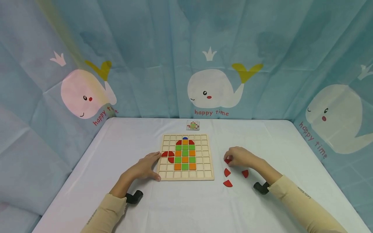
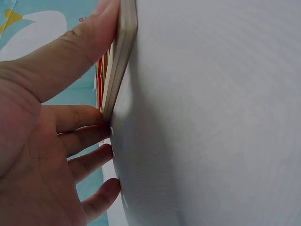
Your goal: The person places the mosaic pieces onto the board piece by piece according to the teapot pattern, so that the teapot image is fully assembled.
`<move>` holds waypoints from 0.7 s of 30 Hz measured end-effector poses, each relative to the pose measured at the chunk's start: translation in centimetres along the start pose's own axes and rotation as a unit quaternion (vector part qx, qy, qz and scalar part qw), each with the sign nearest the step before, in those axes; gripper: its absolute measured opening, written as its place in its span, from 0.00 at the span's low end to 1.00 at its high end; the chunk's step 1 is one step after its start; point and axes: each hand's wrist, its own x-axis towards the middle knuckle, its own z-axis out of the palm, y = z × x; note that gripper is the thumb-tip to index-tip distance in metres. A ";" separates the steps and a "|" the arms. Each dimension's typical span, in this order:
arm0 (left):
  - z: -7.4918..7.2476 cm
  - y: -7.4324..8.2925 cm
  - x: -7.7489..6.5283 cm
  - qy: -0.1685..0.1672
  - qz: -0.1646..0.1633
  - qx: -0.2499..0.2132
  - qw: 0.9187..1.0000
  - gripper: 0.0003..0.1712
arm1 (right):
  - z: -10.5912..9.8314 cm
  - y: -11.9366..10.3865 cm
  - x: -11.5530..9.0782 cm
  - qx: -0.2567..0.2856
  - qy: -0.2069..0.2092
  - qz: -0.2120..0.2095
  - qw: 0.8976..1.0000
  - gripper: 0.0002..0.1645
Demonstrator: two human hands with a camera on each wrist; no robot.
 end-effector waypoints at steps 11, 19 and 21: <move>0.0 -0.1 0.0 -0.002 -0.001 -0.006 1.000 0.63 | 0.2 0.1 0.1 -0.006 0.008 -0.009 1.000 0.13; -0.1 0.3 -0.1 -0.001 0.002 -0.009 1.000 0.64 | -0.6 -0.1 1.0 -0.003 0.022 0.006 1.000 0.14; -0.2 0.4 -0.2 -0.002 0.001 -0.009 1.000 0.64 | -0.9 -0.2 1.3 0.001 0.031 0.001 1.000 0.14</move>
